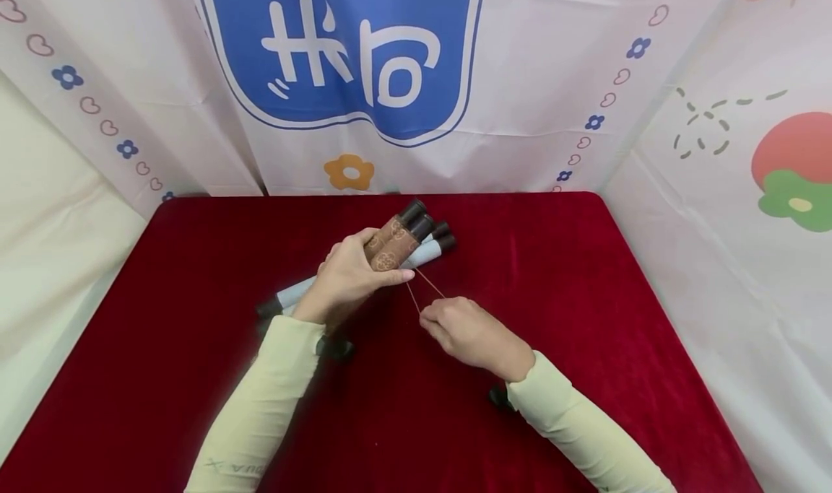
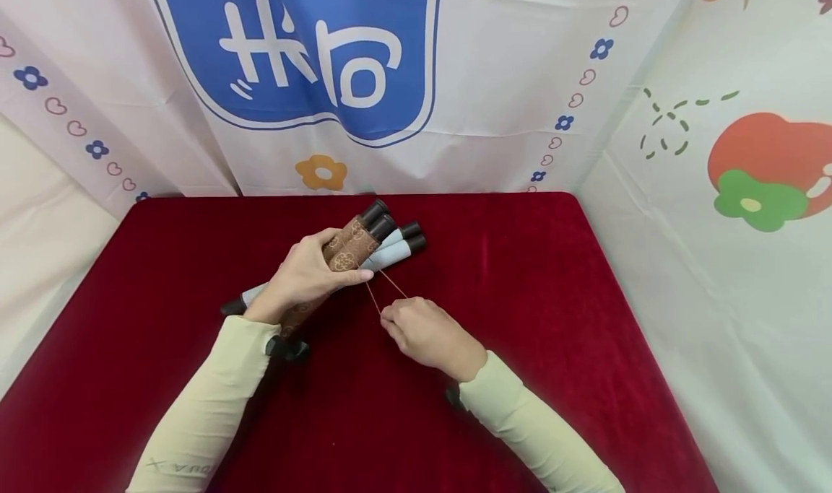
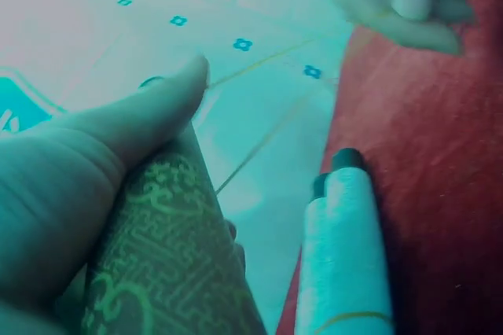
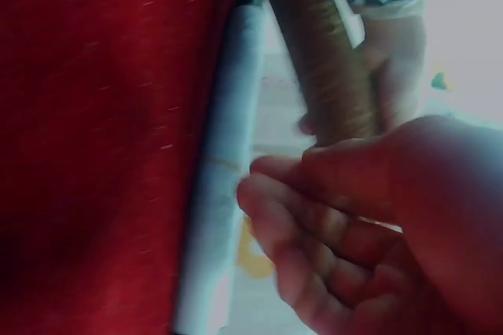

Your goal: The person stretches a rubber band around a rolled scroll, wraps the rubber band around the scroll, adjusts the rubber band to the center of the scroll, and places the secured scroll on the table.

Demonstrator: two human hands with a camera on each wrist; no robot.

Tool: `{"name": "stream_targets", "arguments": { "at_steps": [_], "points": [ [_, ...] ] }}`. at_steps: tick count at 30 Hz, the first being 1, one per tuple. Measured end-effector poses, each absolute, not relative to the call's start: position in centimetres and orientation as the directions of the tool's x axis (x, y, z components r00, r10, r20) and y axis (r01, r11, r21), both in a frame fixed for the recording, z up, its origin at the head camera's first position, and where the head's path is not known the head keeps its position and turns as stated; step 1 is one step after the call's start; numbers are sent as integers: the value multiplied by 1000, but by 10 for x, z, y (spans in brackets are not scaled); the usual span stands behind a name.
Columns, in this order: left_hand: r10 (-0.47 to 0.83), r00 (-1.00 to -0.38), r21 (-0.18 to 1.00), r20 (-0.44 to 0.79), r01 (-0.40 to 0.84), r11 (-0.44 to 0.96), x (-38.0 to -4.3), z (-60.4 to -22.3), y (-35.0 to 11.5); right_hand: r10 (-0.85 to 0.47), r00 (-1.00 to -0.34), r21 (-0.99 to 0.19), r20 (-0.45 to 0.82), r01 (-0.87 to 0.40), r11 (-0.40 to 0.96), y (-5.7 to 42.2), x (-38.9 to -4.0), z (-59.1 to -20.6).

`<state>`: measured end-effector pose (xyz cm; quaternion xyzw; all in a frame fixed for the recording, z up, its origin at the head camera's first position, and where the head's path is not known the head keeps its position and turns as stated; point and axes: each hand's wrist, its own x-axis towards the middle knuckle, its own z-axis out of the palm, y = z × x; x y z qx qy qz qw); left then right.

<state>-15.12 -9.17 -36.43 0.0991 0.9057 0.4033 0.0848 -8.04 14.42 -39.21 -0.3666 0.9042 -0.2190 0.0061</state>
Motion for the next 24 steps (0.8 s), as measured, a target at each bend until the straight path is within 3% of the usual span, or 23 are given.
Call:
{"name": "stream_targets", "arguments": {
  "at_steps": [3,7,12,18,24],
  "points": [
    [212,-974,692,-77,101,715,-151,-371,-83,-673,-692,-289,262,-722,629,136,-74,-380],
    [185,-981,637,-52,110,763,-151,-380,-69,-698,-585,-123,414,-795,594,124,-65,-362],
    [213,-977,622,23,181,762,-150,-386,-55,-737,-512,-25,440,-828,560,115,-60,-353],
    [256,-958,489,131,287,824,-146,-393,-49,-745,-569,29,349,-788,615,120,-62,-355],
    [321,-918,301,234,382,874,-143,-397,-52,-655,-712,-97,251,-692,715,133,-61,-356]
  ]
}}
